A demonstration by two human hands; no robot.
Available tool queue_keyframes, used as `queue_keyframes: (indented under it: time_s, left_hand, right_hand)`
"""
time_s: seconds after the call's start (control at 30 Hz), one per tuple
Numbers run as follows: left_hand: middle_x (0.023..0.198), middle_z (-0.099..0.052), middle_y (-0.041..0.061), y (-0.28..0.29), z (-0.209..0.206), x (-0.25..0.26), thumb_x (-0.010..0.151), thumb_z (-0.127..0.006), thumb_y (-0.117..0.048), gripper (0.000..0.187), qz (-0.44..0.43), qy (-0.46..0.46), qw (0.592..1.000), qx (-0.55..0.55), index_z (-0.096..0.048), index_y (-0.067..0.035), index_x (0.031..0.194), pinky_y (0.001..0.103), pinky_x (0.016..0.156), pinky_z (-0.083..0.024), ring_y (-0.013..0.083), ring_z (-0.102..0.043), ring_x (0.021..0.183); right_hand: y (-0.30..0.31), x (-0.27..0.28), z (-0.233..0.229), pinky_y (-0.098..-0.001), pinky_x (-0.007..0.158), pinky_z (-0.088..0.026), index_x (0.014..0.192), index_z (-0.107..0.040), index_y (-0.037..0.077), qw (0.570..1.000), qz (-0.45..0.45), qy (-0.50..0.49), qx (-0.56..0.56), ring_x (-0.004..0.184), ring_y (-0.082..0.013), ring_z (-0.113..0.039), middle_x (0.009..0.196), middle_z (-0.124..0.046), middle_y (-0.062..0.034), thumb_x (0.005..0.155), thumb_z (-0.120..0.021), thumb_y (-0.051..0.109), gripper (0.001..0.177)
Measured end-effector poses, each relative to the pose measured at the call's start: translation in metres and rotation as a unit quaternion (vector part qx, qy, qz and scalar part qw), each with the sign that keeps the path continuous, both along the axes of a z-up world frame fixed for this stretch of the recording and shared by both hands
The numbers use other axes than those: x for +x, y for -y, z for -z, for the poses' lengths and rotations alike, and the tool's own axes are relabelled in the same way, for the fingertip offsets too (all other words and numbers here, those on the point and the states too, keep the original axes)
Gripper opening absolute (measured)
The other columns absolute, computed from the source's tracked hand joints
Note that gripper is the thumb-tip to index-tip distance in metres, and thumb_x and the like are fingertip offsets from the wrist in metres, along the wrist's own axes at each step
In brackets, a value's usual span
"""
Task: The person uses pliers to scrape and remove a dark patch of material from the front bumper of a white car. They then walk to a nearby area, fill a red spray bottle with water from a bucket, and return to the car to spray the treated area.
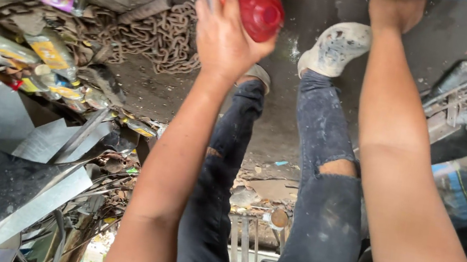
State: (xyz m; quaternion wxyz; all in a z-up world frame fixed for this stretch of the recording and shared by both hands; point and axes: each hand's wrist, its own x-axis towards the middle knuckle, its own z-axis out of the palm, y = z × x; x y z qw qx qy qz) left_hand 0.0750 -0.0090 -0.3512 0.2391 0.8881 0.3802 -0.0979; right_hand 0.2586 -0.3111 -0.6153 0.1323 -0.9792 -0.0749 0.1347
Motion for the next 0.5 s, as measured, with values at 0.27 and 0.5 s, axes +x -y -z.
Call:
queue_keyframes:
  time_s: [0.27, 0.5]
  left_hand:
    - [0.137, -0.048, 0.027, 0.021, -0.059, -0.004, 0.067, -0.094, -0.048, 0.081, -0.056, 0.034, 0.996, -0.062, -0.061, 0.003, 0.121, 0.05, 0.097, -0.05, 0.0463, -0.05, 0.121]
    - [0.135, -0.048, 0.026, 0.015, -0.168, -0.016, 0.058, -0.094, -0.045, 0.084, -0.09, 0.037, 0.992, -0.076, -0.062, 0.001, 0.12, 0.051, 0.1, -0.047, 0.047, -0.049, 0.12]
  right_hand:
    - [0.023, 0.011, -0.081, -0.045, 0.089, -0.055, 0.104, -0.07, 0.012, 0.998, 0.022, -0.041, -0.05, 0.103, -0.0379, -0.069, 0.109, -0.073, -0.0146, 0.082, -0.087, 0.044, 0.043]
    - [0.035, -0.002, -0.303, -0.0282, 0.06, -0.046, 0.124, -0.057, 0.006, 0.903, 0.18, -0.282, 0.27, 0.072, -0.0102, -0.06, 0.091, -0.064, -0.0039, 0.101, -0.061, 0.021, 0.027]
